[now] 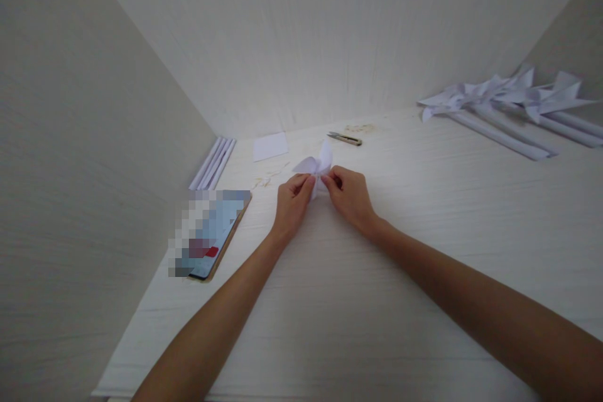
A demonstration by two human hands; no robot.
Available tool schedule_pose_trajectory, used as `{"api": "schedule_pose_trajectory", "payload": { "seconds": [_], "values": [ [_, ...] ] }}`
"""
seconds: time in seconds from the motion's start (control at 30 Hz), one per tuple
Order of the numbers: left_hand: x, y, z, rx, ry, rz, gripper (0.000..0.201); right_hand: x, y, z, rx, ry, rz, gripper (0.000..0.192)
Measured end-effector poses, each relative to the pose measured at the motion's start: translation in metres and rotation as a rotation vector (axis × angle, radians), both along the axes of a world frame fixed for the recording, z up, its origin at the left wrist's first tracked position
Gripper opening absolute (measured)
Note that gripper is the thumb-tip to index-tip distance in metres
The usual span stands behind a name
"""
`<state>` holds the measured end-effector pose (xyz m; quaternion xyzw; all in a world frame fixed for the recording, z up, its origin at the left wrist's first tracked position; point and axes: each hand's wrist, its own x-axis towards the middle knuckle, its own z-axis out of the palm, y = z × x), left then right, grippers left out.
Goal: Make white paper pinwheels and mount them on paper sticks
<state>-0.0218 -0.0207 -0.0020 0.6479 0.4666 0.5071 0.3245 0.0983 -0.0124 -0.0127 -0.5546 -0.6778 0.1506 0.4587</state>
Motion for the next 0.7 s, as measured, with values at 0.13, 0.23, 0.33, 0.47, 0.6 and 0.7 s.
{"api": "schedule_pose_trajectory", "payload": {
  "seconds": [0.13,0.23,0.33,0.47,0.6,0.7],
  "values": [
    [0.0012,-0.0010,0.0006,-0.047,-0.045,0.018,0.019,-0.0001,-0.0009,0.0009,0.005,0.012,-0.002,0.022],
    [0.0015,0.0005,-0.0019,-0.082,-0.078,0.032,0.019,0.0002,-0.0011,0.0021,-0.002,0.036,0.004,0.023],
    [0.0009,0.0034,-0.0061,-0.096,-0.100,0.029,0.019,0.0006,-0.0008,0.0030,-0.020,0.071,0.013,0.023],
    [0.0005,0.0054,-0.0080,-0.072,-0.103,0.004,0.020,0.0009,-0.0008,0.0031,0.001,0.081,0.015,0.023],
    [0.0014,0.0045,-0.0059,-0.040,-0.107,-0.047,0.022,0.0007,-0.0017,0.0032,0.020,0.053,-0.010,0.022],
    [0.0016,0.0038,-0.0059,-0.056,-0.109,-0.042,0.024,0.0007,-0.0025,0.0034,0.035,0.013,-0.020,0.021]
  ]
}}
